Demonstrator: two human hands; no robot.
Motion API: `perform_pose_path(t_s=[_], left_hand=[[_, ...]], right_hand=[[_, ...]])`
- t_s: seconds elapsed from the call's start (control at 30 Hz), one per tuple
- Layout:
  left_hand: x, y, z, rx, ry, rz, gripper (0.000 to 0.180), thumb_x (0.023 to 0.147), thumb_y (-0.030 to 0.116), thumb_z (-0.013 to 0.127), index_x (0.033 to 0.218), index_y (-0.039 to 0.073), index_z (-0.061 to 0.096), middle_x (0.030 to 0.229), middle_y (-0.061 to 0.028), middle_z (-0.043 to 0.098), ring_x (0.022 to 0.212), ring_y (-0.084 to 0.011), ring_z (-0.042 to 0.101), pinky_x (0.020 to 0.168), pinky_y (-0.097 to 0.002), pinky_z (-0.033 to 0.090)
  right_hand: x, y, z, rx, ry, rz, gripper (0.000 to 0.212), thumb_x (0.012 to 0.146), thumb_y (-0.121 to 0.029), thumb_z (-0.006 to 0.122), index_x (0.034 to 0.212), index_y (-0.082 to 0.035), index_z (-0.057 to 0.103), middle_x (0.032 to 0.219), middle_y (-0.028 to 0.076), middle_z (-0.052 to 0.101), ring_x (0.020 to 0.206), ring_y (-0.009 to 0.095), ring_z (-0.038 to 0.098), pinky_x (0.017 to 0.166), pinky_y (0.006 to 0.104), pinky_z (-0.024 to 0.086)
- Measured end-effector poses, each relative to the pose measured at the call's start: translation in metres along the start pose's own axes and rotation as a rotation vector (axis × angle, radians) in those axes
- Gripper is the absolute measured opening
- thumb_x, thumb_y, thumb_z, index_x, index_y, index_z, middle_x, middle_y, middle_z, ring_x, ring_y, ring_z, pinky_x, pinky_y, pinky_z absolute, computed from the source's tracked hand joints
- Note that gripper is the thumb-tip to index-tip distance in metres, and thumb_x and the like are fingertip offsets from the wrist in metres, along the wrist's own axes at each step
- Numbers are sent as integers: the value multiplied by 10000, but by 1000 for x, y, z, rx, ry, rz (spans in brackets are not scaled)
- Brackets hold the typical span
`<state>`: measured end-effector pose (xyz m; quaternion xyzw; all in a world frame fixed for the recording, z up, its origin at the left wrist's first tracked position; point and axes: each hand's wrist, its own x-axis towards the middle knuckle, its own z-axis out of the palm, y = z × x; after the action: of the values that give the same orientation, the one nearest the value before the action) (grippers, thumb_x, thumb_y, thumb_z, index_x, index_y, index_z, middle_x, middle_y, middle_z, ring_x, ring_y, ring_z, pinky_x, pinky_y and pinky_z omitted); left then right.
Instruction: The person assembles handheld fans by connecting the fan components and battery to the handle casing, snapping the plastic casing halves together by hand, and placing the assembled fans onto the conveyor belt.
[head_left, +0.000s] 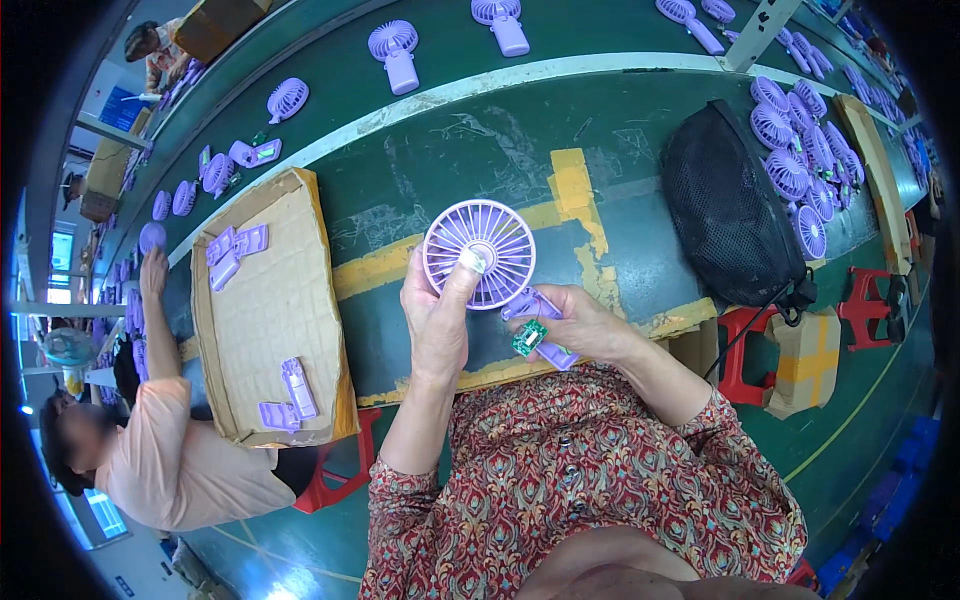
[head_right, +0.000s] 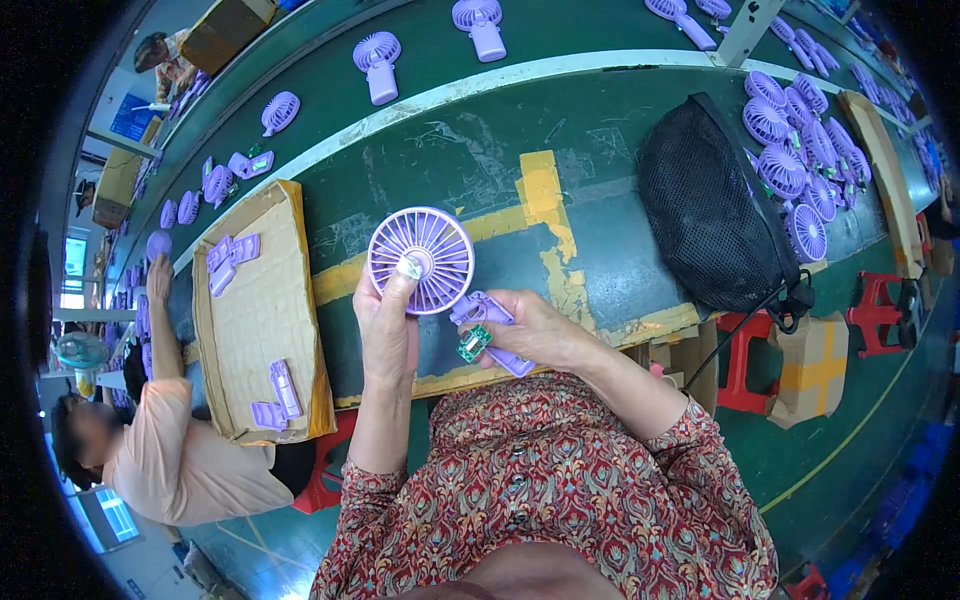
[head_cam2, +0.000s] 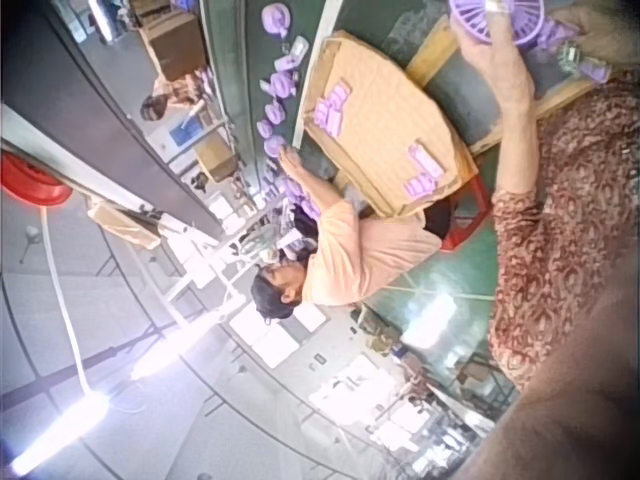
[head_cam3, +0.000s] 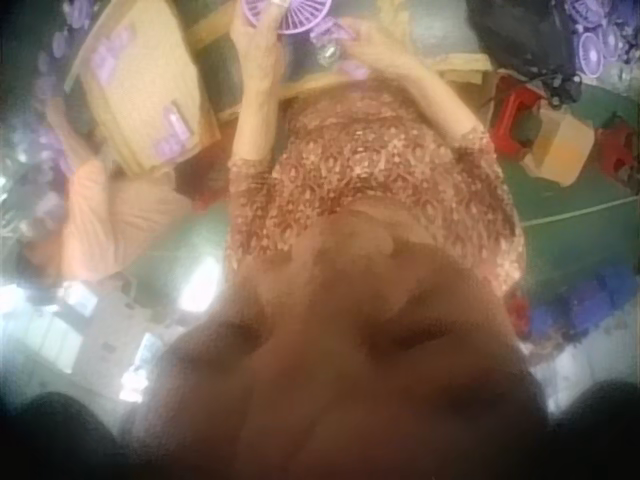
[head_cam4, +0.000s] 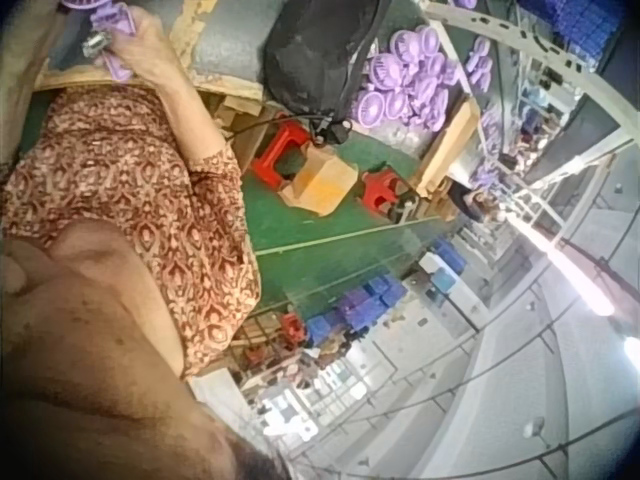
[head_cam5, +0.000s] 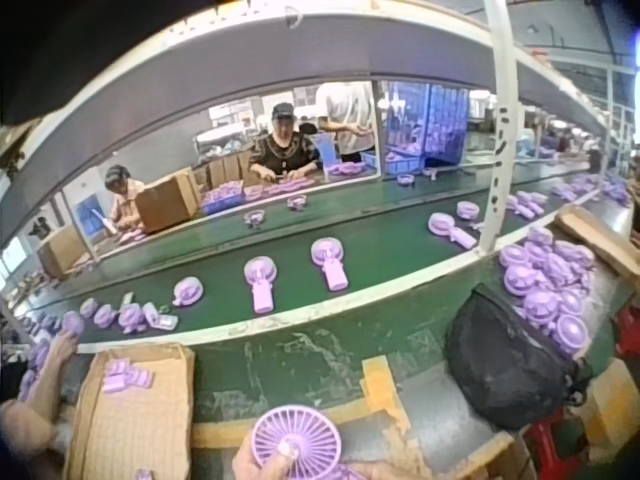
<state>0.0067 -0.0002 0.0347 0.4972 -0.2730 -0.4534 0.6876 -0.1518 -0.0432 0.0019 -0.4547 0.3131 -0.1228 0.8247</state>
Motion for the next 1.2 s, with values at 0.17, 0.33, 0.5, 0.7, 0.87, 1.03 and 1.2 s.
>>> perform_pose_path(t_s=[0.17,0.33,0.5,0.7,0.87,1.03,1.2], left_hand=[[0,-8,-3,-19,50,-10,390,815,132,654,1137,-22,499,1027,-78,588,913,-111,563,817,-261,455],[1,-12,-5,-49,54,-53,378,822,136,643,1137,-23,505,1032,-79,590,912,-118,569,820,-267,458],[-1,-14,-11,-73,38,-102,379,835,147,635,1146,-21,500,1028,-82,594,925,-124,569,824,-268,458],[0,-4,-15,976,80,514,519,771,54,674,1220,-47,433,1115,-163,540,975,-280,571,877,-341,444],[-18,1,-4,937,-226,417,185,728,-8,665,910,-9,632,885,-129,638,802,-223,634,707,-301,499],[-14,-6,-8,1040,-271,396,135,729,-7,661,862,-8,632,826,-134,652,741,-258,650,648,-316,510],[-15,-9,-10,1115,-277,365,100,739,4,652,836,2,625,770,-131,650,681,-269,652,599,-325,511]], right_hand=[[0,3,1,52,-24,-41,171,894,-60,516,1053,-14,555,845,79,634,692,119,626,612,241,526],[-1,1,5,4,16,-46,170,892,-63,513,1048,-12,558,836,88,634,704,131,633,617,248,529],[-1,1,7,-100,45,-145,176,909,-89,470,1039,-2,549,805,82,626,693,135,629,634,256,535],[9,4,1,-84,137,-117,207,915,-103,442,1059,4,545,784,70,623,673,133,624,604,252,530],[23,12,-7,-39,188,-100,193,927,-123,441,982,30,546,765,87,624,646,138,627,576,260,530],[25,16,-11,11,179,-21,212,931,-140,446,1000,37,540,787,91,626,642,141,628,585,259,530],[18,11,-14,80,150,32,249,936,-153,445,1087,38,497,905,129,623,743,158,639,636,260,536]])
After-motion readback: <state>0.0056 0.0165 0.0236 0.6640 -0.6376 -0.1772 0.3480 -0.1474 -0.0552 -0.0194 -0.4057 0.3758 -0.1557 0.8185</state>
